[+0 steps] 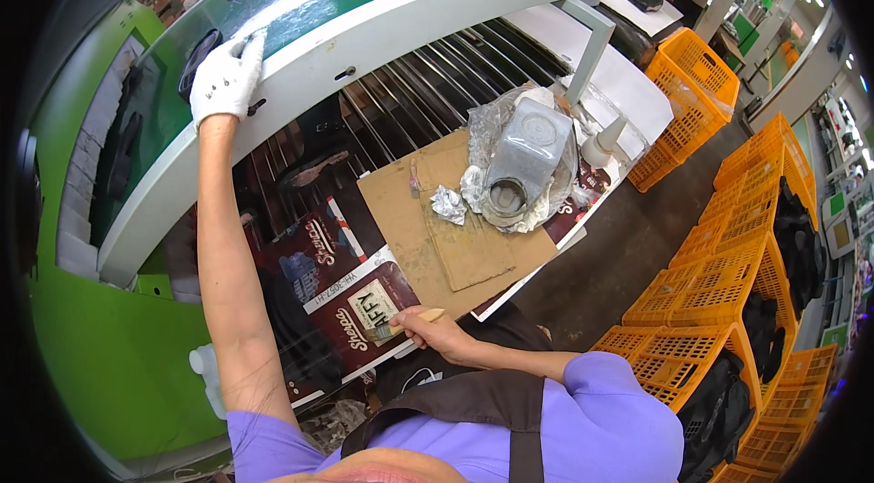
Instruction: The person applies a substance to the bottom of black shoe soles using a brush. They hold the sole in their left hand and use the brush in their right hand to cover the surface. The person places the treated sole onto a conveyor belt and repeats the process with another sole.
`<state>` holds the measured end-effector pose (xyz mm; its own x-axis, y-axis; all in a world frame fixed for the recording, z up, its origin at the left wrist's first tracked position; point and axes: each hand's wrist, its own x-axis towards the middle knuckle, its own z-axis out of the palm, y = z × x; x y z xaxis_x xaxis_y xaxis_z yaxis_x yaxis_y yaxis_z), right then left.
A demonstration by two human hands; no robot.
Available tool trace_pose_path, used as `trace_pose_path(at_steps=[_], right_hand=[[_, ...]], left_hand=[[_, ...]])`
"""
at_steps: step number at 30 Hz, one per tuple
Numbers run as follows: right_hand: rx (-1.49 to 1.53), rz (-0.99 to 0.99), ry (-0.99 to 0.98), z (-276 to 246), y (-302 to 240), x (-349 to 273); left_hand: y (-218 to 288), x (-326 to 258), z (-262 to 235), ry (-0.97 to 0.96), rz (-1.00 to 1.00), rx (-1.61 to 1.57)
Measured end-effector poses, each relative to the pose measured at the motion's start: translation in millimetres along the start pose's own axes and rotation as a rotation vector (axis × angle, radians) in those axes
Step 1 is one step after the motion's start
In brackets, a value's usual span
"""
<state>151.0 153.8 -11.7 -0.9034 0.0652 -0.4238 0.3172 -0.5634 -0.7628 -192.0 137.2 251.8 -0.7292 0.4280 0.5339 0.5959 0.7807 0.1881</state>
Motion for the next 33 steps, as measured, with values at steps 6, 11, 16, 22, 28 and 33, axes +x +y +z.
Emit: trace_pose_path(at_steps=[6, 11, 16, 22, 28, 33], right_hand=[[-0.005, 0.004, 0.005, 2, -3, -1], [-0.002, -0.010, -0.007, 1, -1, -1], [0.009, -0.006, -0.010, 0, -1, 0], [0.006, -0.006, -0.007, -1, 1, 1], [0.001, -0.020, -0.010, 1, 1, 0], [-0.017, 0.024, 0.052, 6, -8, -3]], left_hand=[[-3, 1, 3, 0.028, 0.003, -0.008], [-2, 0, 0, 0.005, -0.017, -0.024], [1, -3, -2, 0.032, -0.009, -0.066], [0, -2, -3, 0.049, 0.021, -0.076], [-7, 0, 3, 0.050, 0.052, -0.086], [-15, 5, 7, 0.035, 0.078, -0.027]])
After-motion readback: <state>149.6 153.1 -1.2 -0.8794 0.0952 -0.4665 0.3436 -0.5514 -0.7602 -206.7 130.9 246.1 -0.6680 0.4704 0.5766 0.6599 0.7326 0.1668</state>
